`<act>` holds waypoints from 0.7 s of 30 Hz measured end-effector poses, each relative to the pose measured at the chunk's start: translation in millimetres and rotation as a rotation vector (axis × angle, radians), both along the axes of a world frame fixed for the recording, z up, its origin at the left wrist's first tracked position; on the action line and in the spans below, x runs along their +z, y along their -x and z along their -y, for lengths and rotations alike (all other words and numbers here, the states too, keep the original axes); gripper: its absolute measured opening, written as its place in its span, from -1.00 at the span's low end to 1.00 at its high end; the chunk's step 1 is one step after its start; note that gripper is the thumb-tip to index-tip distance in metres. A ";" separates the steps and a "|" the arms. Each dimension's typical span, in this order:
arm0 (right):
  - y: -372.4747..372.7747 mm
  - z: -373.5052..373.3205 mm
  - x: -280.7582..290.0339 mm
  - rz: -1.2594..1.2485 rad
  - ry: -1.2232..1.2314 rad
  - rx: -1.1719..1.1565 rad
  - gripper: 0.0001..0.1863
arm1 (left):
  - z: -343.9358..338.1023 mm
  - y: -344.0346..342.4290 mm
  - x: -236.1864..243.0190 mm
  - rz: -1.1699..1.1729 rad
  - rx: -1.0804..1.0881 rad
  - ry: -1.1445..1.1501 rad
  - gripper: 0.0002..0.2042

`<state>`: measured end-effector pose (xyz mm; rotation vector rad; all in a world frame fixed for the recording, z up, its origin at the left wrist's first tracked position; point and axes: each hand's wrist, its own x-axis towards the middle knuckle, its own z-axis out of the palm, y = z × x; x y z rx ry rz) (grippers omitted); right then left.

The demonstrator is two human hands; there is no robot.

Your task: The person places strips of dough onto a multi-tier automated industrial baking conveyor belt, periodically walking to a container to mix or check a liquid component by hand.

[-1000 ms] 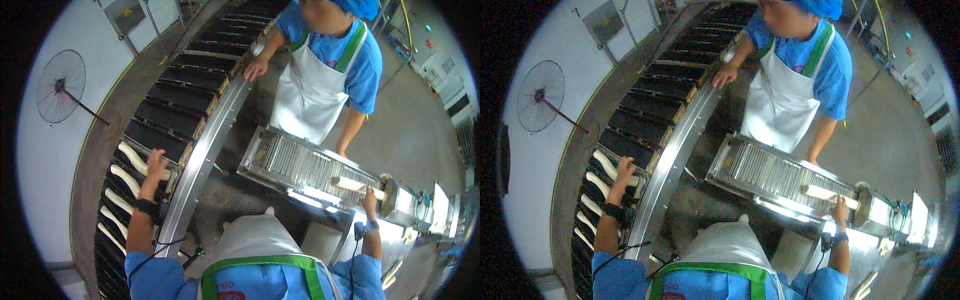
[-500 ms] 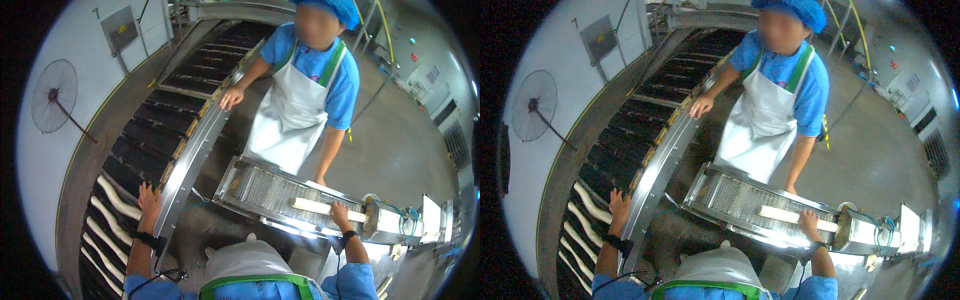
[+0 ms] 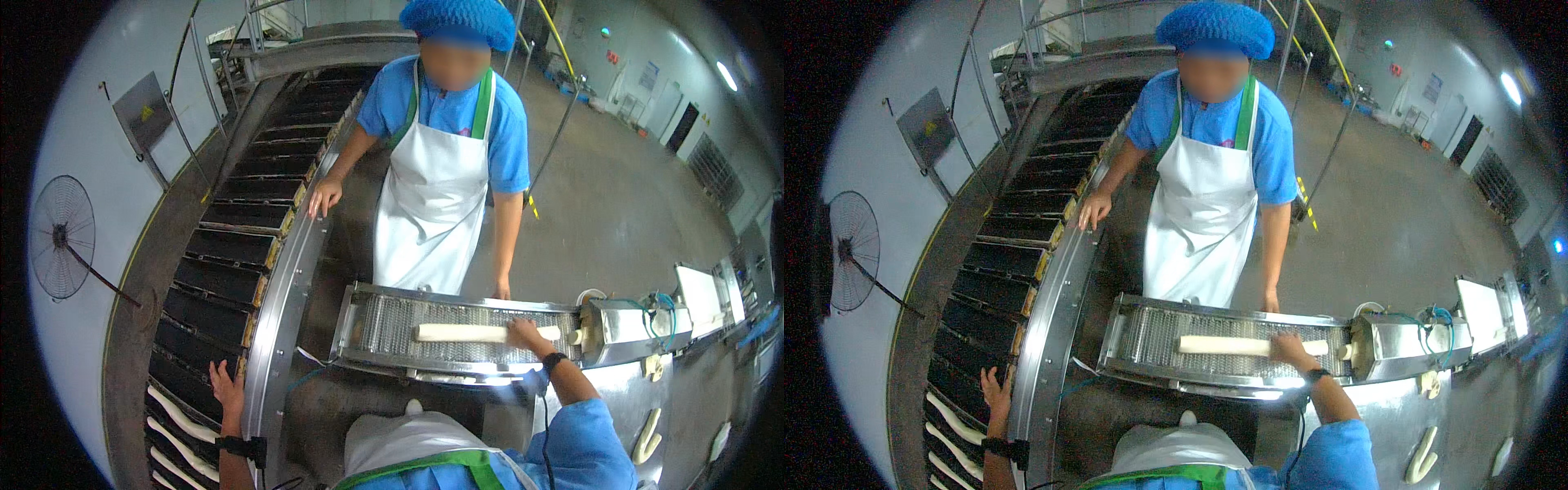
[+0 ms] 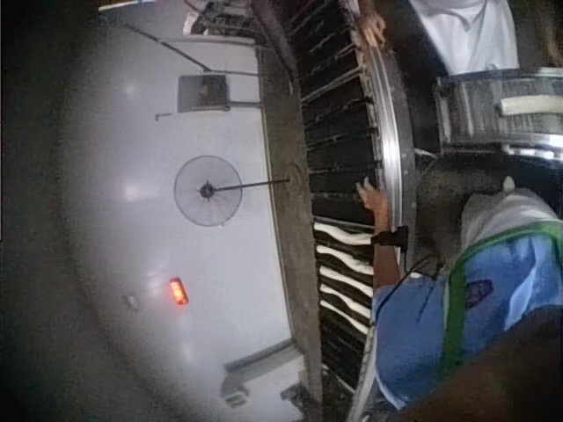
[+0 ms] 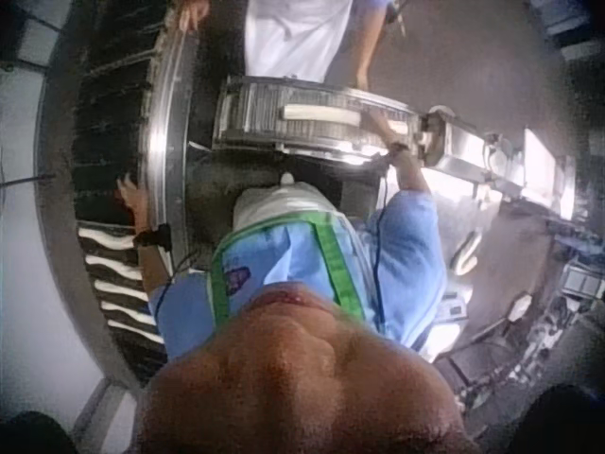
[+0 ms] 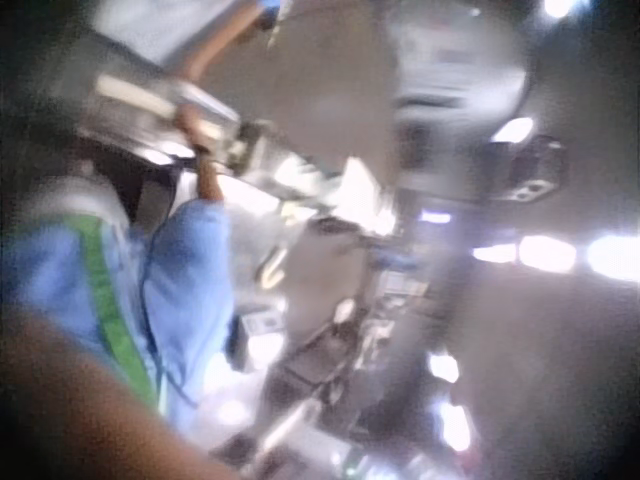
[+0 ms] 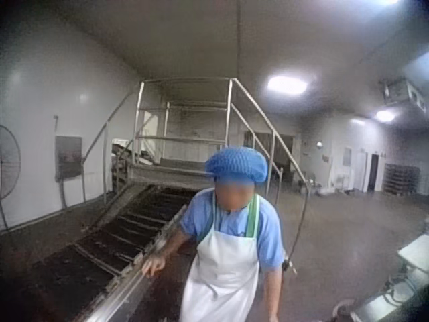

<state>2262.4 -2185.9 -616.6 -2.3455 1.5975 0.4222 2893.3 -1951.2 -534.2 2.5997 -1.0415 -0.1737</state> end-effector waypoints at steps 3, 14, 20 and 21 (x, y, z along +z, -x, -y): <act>-24.0 18.8 25.1 0.307 -0.104 0.032 -0.60 | -5.0 -9.3 5.5 -0.034 0.003 -0.019 -0.51; -273.8 5.2 207.4 1.276 -0.774 -0.135 -0.45 | 21.3 -0.2 30.8 -0.451 -0.149 0.236 -0.57; -432.1 46.4 255.6 1.320 -0.789 0.211 -0.53 | 10.5 -6.7 50.9 -0.689 -0.076 0.265 -0.58; -457.1 55.7 259.7 1.367 -0.776 0.258 -0.54 | 9.4 -10.9 50.8 -0.694 -0.061 0.267 -0.58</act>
